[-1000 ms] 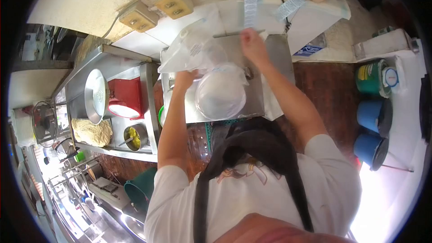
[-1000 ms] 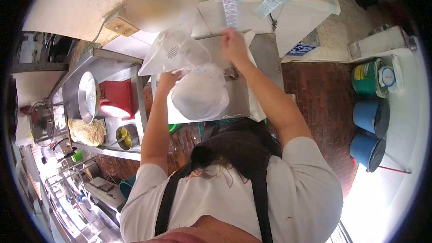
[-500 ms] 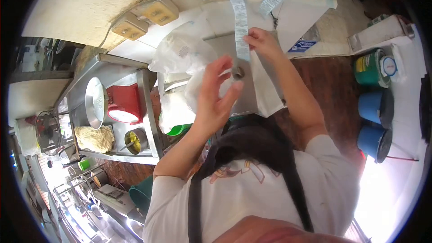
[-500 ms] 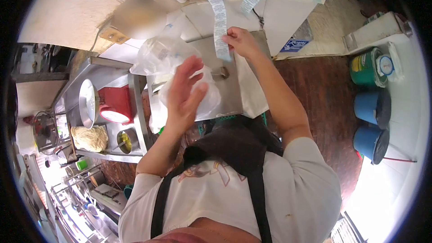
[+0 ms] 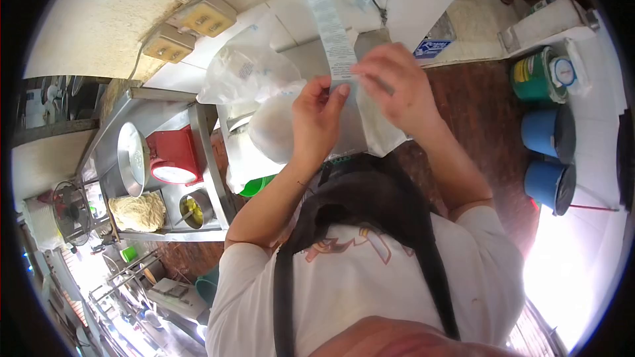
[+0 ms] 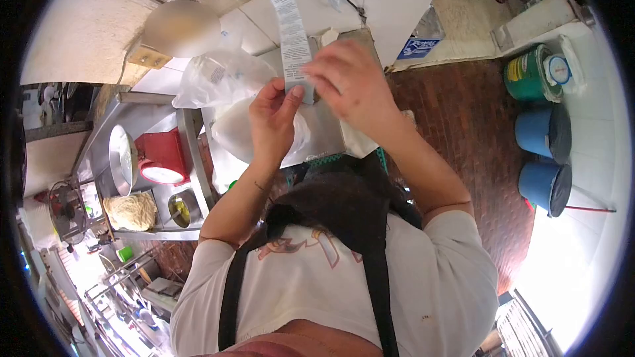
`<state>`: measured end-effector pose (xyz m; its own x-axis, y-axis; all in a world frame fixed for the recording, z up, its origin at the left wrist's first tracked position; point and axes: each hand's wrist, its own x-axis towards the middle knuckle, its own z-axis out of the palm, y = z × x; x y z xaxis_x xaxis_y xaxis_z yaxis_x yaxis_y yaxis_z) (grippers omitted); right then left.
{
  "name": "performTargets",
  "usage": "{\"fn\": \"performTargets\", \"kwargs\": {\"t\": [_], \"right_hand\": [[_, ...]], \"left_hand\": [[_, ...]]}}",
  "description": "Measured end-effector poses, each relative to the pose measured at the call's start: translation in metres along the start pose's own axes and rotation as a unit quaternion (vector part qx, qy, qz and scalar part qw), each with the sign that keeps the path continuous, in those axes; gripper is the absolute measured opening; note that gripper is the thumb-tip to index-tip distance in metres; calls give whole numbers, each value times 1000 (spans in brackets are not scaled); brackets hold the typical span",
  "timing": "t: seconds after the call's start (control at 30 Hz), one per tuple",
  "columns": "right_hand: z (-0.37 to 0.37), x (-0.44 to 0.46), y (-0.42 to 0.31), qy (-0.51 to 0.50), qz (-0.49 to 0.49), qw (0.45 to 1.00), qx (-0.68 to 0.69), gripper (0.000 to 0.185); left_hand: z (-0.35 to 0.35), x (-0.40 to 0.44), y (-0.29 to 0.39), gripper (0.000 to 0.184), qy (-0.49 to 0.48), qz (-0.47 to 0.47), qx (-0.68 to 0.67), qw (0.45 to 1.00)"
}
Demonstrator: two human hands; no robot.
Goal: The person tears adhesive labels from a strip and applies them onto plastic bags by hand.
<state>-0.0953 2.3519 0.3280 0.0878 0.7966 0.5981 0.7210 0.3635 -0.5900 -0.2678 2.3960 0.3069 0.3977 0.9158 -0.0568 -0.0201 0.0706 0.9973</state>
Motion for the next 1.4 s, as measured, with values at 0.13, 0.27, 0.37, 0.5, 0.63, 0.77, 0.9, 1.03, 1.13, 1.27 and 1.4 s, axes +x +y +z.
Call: {"fn": "performTargets", "kwargs": {"t": [0.13,0.27,0.37,0.5,0.63,0.77,0.9,1.03,1.13,1.27,1.4], "right_hand": [[4,-2,-17,-10,-29,999,-37,26],[3,0,-18,-13,-31,999,-22,25],[1,1,-18,-20,-32,999,-14,26],[-1,4,-15,-32,-22,999,14,20],[-2,3,-14,-46,7,998,44,15],[-3,1,-11,-59,46,993,95,15],[-5,-2,-11,-54,110,984,133,16],[-13,-4,-5,-59,216,964,141,18],[-8,-16,23,-7,305,936,178,19],[-15,-27,46,95,304,911,262,19],[-19,-36,40,156,299,886,319,17]], "left_hand": [[-2,-13,14,13,-16,90,148,985],[-5,-17,18,18,-10,170,247,954],[-6,-14,19,22,-15,204,269,941],[-6,-17,20,24,-24,194,264,945],[-6,-18,21,25,-28,184,256,949],[-9,-18,17,25,-38,168,246,954],[-7,-18,20,25,-39,158,237,958],[-9,-19,17,30,-43,87,233,968],[-13,-21,10,34,-44,37,239,969],[-17,-44,19,40,-54,66,240,967],[-57,-55,46,52,26,346,333,877]]}}
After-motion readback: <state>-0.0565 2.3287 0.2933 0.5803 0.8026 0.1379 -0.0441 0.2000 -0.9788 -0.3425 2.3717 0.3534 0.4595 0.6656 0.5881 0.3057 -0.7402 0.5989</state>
